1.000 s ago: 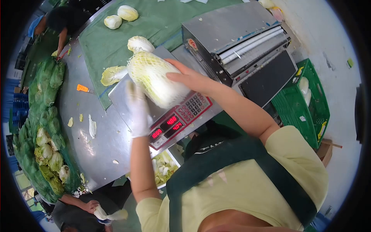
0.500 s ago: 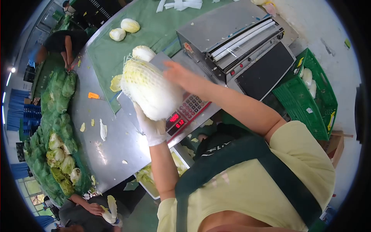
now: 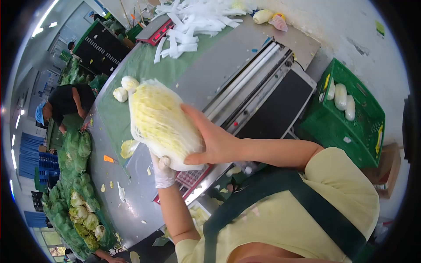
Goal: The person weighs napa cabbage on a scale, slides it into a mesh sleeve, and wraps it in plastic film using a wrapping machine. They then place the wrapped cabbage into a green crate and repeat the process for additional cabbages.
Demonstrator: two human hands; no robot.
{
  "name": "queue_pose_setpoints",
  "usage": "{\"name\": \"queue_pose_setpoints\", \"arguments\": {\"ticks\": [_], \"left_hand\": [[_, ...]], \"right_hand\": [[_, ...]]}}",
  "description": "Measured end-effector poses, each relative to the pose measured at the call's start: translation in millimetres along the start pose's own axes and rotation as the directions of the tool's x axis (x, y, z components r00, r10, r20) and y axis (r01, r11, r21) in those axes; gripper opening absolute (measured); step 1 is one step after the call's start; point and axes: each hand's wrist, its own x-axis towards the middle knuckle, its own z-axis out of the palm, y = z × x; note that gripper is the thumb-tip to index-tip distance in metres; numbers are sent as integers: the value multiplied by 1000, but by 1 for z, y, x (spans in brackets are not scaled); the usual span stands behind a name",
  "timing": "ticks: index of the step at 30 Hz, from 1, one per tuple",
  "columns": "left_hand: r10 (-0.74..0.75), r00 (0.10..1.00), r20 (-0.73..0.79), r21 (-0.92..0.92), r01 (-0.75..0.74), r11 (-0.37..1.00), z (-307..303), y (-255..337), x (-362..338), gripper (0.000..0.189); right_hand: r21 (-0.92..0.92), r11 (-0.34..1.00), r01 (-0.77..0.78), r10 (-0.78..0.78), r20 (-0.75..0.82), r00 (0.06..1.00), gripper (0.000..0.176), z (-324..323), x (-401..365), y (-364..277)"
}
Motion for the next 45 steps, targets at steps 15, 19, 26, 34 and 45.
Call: {"name": "queue_pose_setpoints", "arguments": {"ticks": [15,19,26,34,45], "left_hand": [[-337,812,476,732,-153,664,183,-40,234,106],[-381,774,505,819,-291,494,202,-49,245,103],[-272,914,303,760,-59,648,178,-48,211,115],[-226,951,211,748,-8,663,171,-59,190,102],[117,991,-60,815,-19,579,149,-36,117,77]], "right_hand": [[-267,902,-340,423,380,823,52,-278,70,110],[-476,805,-354,472,154,868,41,-345,82,77],[-374,915,-152,244,213,946,71,-314,104,152],[-260,952,-163,242,310,920,71,-314,102,164],[-743,591,-313,212,-232,949,55,-380,48,121]]}}
